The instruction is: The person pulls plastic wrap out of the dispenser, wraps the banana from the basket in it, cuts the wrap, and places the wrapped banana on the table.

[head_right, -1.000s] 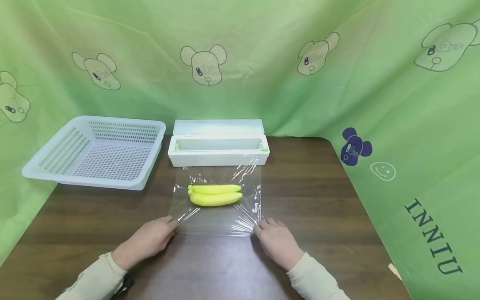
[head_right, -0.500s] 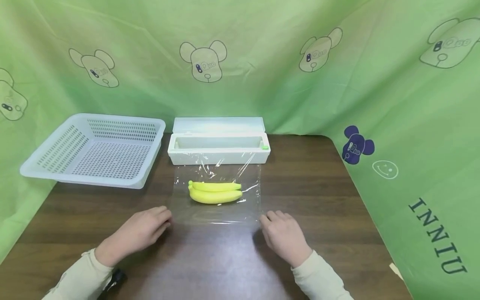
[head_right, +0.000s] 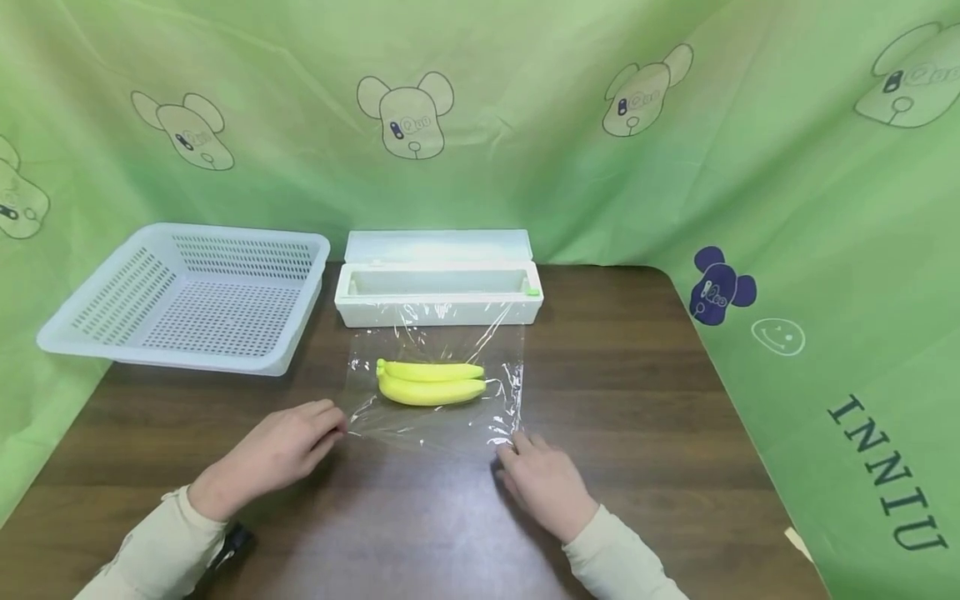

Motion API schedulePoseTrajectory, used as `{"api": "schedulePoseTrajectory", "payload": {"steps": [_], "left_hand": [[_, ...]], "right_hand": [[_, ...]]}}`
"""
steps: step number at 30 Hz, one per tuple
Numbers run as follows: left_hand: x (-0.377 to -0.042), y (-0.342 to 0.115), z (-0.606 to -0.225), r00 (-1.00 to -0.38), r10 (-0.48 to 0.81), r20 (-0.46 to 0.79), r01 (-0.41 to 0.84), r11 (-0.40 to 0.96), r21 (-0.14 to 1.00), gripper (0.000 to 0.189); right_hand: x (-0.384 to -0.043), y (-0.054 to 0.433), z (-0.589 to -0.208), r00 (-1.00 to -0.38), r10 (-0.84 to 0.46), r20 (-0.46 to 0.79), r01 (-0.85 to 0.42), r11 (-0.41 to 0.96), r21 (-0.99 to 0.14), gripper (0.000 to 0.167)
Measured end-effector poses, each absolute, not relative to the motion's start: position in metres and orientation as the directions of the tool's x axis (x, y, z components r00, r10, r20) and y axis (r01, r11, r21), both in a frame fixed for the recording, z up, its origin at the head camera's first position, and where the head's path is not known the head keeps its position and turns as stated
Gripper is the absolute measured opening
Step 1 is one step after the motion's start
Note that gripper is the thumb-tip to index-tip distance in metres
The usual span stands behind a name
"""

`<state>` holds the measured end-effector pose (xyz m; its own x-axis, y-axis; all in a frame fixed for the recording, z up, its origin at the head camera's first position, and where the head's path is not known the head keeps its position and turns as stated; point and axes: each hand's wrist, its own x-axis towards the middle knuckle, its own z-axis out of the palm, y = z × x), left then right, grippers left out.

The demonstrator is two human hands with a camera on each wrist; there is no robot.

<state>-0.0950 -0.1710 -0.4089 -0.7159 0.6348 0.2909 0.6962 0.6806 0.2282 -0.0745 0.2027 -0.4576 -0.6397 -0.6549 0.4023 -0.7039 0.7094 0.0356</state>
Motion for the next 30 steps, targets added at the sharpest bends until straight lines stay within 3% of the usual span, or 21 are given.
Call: {"api": "schedulePoseTrajectory", "payload": {"steps": [10, 15, 20, 26, 30], "left_hand": [[-0.100, -0.174, -0.403, -0.709, 0.633, 0.312, 0.703, 0.673, 0.231, 0.017], [-0.105, -0.176, -0.399, -0.710, 0.625, 0.323, 0.700, 0.678, 0.225, 0.016], [-0.114, -0.177, -0.392, -0.738, 0.596, 0.315, 0.669, 0.706, 0.231, 0.016], [-0.135, -0.176, -0.388, -0.795, 0.533, 0.290, 0.606, 0.715, 0.347, 0.009], [-0.152, -0.171, -0.391, -0.843, 0.454, 0.290, 0.538, 0.696, 0.476, 0.003]], "right_hand": [[-0.086, 0.210, -0.447, -0.598, -0.624, 0.502, -0.692, 0.718, 0.068, 0.003], [-0.098, 0.210, -0.431, -0.564, -0.584, 0.583, -0.679, 0.731, 0.075, 0.020], [-0.114, 0.208, -0.419, -0.557, -0.566, 0.608, -0.668, 0.740, 0.077, 0.019], [-0.137, 0.209, -0.413, -0.563, -0.559, 0.608, -0.668, 0.742, 0.063, 0.004], [-0.154, 0.211, -0.412, -0.595, -0.551, 0.585, -0.652, 0.757, 0.049, 0.005]]}}
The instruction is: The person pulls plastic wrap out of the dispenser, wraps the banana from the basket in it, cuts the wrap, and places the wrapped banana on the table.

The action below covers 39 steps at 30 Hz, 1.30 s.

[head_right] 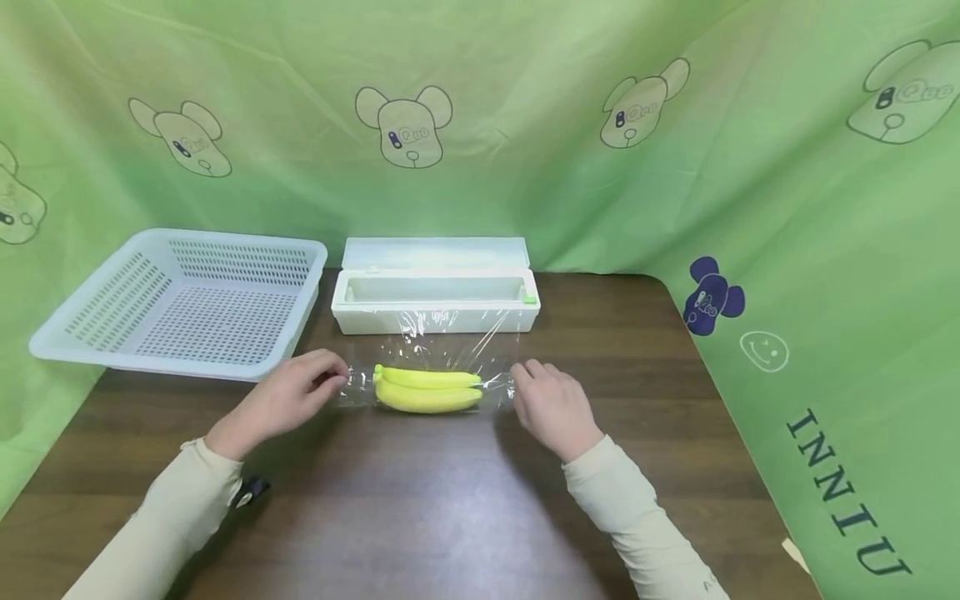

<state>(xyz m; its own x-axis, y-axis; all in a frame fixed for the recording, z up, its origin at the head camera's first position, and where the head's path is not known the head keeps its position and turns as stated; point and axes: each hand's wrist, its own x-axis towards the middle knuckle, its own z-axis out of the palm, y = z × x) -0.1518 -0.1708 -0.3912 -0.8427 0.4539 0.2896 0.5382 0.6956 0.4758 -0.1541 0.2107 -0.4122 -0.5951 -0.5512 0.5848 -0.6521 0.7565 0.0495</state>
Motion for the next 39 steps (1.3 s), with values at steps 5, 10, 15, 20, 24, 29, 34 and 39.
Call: {"api": "schedulePoseTrajectory", "payload": {"steps": [5, 10, 15, 20, 24, 29, 34, 39], "left_hand": [[-0.171, -0.159, -0.405, -0.930, 0.285, 0.234, 0.366, 0.645, 0.671, 0.005], [-0.189, -0.147, -0.421, -0.985, 0.117, 0.128, 0.171, 0.537, 0.826, 0.007], [-0.205, -0.135, -0.436, -0.995, 0.058, -0.080, -0.054, 0.357, 0.932, 0.012], [-0.211, -0.128, -0.441, -0.975, 0.086, -0.206, -0.174, 0.287, 0.942, 0.016], [-0.213, -0.129, -0.442, -0.976, 0.104, -0.194, -0.149, 0.334, 0.931, 0.015], [-0.209, -0.135, -0.442, -0.984, 0.103, -0.148, -0.105, 0.340, 0.934, 0.014], [-0.206, -0.144, -0.442, -0.985, 0.081, -0.152, -0.126, 0.264, 0.956, 0.018], [-0.207, -0.147, -0.439, -0.977, 0.136, -0.165, -0.147, 0.134, 0.980, 0.026]], "right_hand": [[-0.172, 0.212, -0.418, -0.676, -0.531, 0.511, -0.618, 0.786, -0.001, 0.011], [-0.186, 0.211, -0.427, -0.767, -0.507, 0.393, -0.573, 0.817, -0.067, 0.016], [-0.197, 0.208, -0.440, -0.837, -0.489, 0.247, -0.526, 0.843, -0.113, 0.013], [-0.197, 0.203, -0.446, -0.854, -0.490, 0.176, -0.513, 0.849, -0.128, 0.009], [-0.195, 0.202, -0.447, -0.852, -0.494, 0.173, -0.517, 0.846, -0.128, 0.011], [-0.195, 0.208, -0.445, -0.866, -0.471, 0.167, -0.499, 0.838, -0.220, 0.021], [-0.199, 0.216, -0.441, -0.877, -0.440, 0.191, -0.480, 0.807, -0.345, 0.010], [-0.199, 0.219, -0.434, -0.891, -0.381, 0.246, -0.451, 0.801, -0.394, 0.013]]}}
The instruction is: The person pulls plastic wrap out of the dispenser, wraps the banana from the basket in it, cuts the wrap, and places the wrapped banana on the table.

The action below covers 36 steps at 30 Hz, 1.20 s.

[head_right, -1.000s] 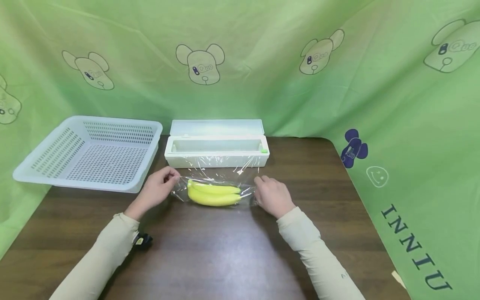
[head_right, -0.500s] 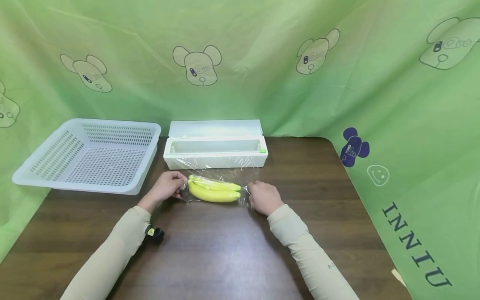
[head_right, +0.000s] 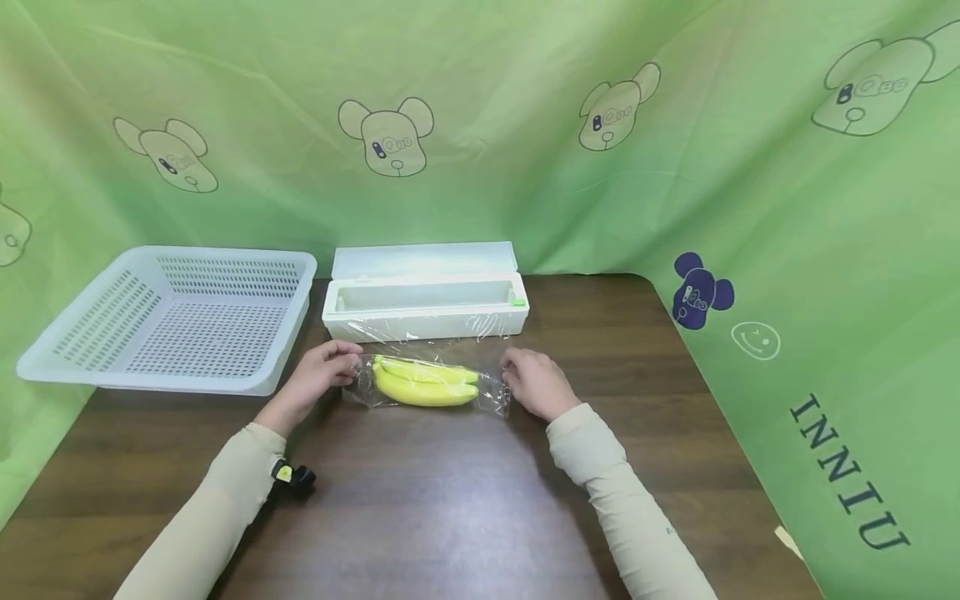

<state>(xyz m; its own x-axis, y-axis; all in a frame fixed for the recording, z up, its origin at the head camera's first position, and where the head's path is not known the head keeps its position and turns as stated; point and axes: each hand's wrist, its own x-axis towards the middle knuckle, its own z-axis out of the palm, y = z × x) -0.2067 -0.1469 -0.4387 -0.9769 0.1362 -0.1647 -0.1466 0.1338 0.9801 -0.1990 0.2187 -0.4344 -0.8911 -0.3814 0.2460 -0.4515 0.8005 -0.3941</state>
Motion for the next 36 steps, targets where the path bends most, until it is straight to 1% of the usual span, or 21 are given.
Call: {"api": "schedulePoseTrajectory", "payload": {"steps": [4, 6, 8, 10, 12, 14, 16, 18, 19, 21, 23, 28, 32, 36], "left_hand": [[-0.206, -0.148, -0.434, -0.973, 0.160, -0.166, -0.159, 0.059, 0.986, 0.030], [-0.205, -0.147, -0.431, -0.979, 0.136, -0.151, -0.146, 0.046, 0.988, 0.032], [-0.202, -0.145, -0.428, -0.993, 0.083, -0.089, -0.083, 0.076, 0.994, 0.030], [-0.197, -0.142, -0.425, -0.998, 0.039, 0.043, 0.049, 0.182, 0.982, 0.026], [-0.192, -0.138, -0.421, -0.974, 0.062, 0.218, 0.226, 0.356, 0.907, 0.021], [-0.187, -0.135, -0.419, -0.912, 0.165, 0.376, 0.406, 0.508, 0.760, 0.021], [-0.184, -0.132, -0.418, -0.839, 0.314, 0.444, 0.540, 0.582, 0.608, 0.028], [-0.183, -0.129, -0.419, -0.795, 0.430, 0.429, 0.605, 0.615, 0.506, 0.036], [-0.183, -0.128, -0.420, -0.788, 0.465, 0.405, 0.615, 0.626, 0.478, 0.039], [-0.183, -0.126, -0.423, -0.797, 0.494, 0.348, 0.604, 0.651, 0.459, 0.043], [-0.184, -0.125, -0.427, -0.818, 0.488, 0.303, 0.574, 0.666, 0.477, 0.043], [-0.186, -0.123, -0.434, -0.880, 0.422, 0.217, 0.460, 0.644, 0.611, 0.041], [-0.189, -0.122, -0.437, -0.920, 0.355, 0.164, 0.360, 0.605, 0.710, 0.039], [-0.192, -0.120, -0.440, -0.954, 0.273, 0.123, 0.259, 0.545, 0.798, 0.036]], "right_hand": [[-0.192, 0.212, -0.428, -0.891, -0.324, 0.317, -0.438, 0.799, -0.413, 0.009], [-0.185, 0.206, -0.424, -0.877, -0.319, 0.359, -0.457, 0.784, -0.420, 0.009], [-0.177, 0.200, -0.421, -0.851, -0.347, 0.395, -0.500, 0.766, -0.404, 0.011], [-0.170, 0.194, -0.420, -0.815, -0.404, 0.416, -0.557, 0.744, -0.369, 0.017], [-0.164, 0.190, -0.421, -0.777, -0.470, 0.419, -0.609, 0.727, -0.316, 0.023], [-0.160, 0.187, -0.423, -0.751, -0.524, 0.401, -0.642, 0.721, -0.260, 0.031], [-0.159, 0.185, -0.426, -0.741, -0.557, 0.374, -0.655, 0.722, -0.222, 0.040], [-0.158, 0.185, -0.430, -0.747, -0.570, 0.343, -0.653, 0.727, -0.214, 0.047], [-0.159, 0.185, -0.432, -0.753, -0.572, 0.326, -0.649, 0.729, -0.217, 0.050], [-0.160, 0.185, -0.435, -0.765, -0.573, 0.295, -0.639, 0.735, -0.229, 0.054], [-0.162, 0.185, -0.438, -0.777, -0.572, 0.264, -0.627, 0.739, -0.245, 0.058], [-0.165, 0.186, -0.441, -0.802, -0.561, 0.207, -0.598, 0.743, -0.300, 0.063], [-0.172, 0.185, -0.439, -0.810, -0.547, 0.212, -0.585, 0.725, -0.364, 0.061], [-0.182, 0.183, -0.437, -0.801, -0.543, 0.251, -0.597, 0.693, -0.404, 0.055]]}}
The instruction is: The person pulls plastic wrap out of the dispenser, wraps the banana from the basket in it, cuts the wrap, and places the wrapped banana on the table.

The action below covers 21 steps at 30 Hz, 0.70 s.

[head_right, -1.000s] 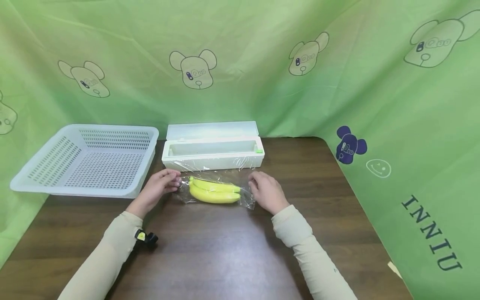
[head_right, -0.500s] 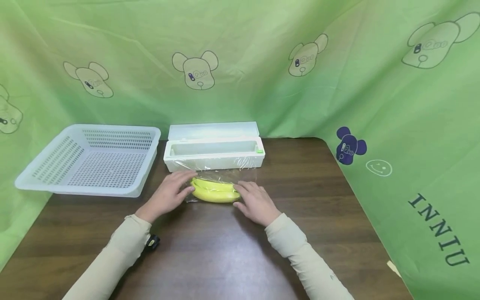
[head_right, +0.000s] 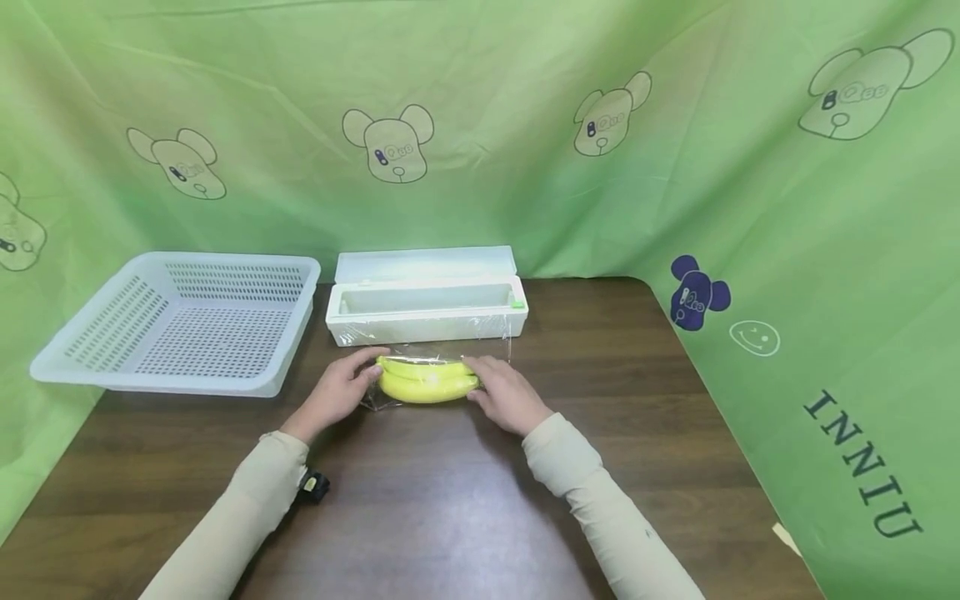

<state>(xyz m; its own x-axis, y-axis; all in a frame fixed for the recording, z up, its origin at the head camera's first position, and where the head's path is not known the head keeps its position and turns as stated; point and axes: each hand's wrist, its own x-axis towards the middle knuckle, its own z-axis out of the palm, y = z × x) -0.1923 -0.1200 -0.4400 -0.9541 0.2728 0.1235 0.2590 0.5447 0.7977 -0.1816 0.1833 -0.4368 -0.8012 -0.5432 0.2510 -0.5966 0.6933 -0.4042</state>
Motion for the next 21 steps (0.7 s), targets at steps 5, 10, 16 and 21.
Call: {"api": "schedulePoseTrajectory", "payload": {"steps": [5, 10, 16, 21], "left_hand": [[-0.201, -0.118, -0.445, -0.972, 0.218, 0.092, 0.189, 0.483, 0.855, 0.034], [-0.207, -0.113, -0.444, -0.985, 0.164, 0.056, 0.134, 0.516, 0.846, 0.037], [-0.218, -0.108, -0.446, -0.997, 0.068, 0.033, 0.066, 0.576, 0.815, 0.037], [-0.229, -0.106, -0.445, -1.000, 0.022, 0.020, 0.029, 0.595, 0.803, 0.041]], "right_hand": [[-0.195, 0.182, -0.436, -0.808, -0.529, 0.262, -0.585, 0.664, -0.466, 0.049], [-0.204, 0.181, -0.436, -0.831, -0.513, 0.216, -0.542, 0.657, -0.524, 0.043], [-0.217, 0.173, -0.434, -0.871, -0.467, 0.153, -0.458, 0.659, -0.597, 0.032], [-0.234, 0.171, -0.433, -0.899, -0.434, 0.049, -0.364, 0.682, -0.634, 0.026]]}}
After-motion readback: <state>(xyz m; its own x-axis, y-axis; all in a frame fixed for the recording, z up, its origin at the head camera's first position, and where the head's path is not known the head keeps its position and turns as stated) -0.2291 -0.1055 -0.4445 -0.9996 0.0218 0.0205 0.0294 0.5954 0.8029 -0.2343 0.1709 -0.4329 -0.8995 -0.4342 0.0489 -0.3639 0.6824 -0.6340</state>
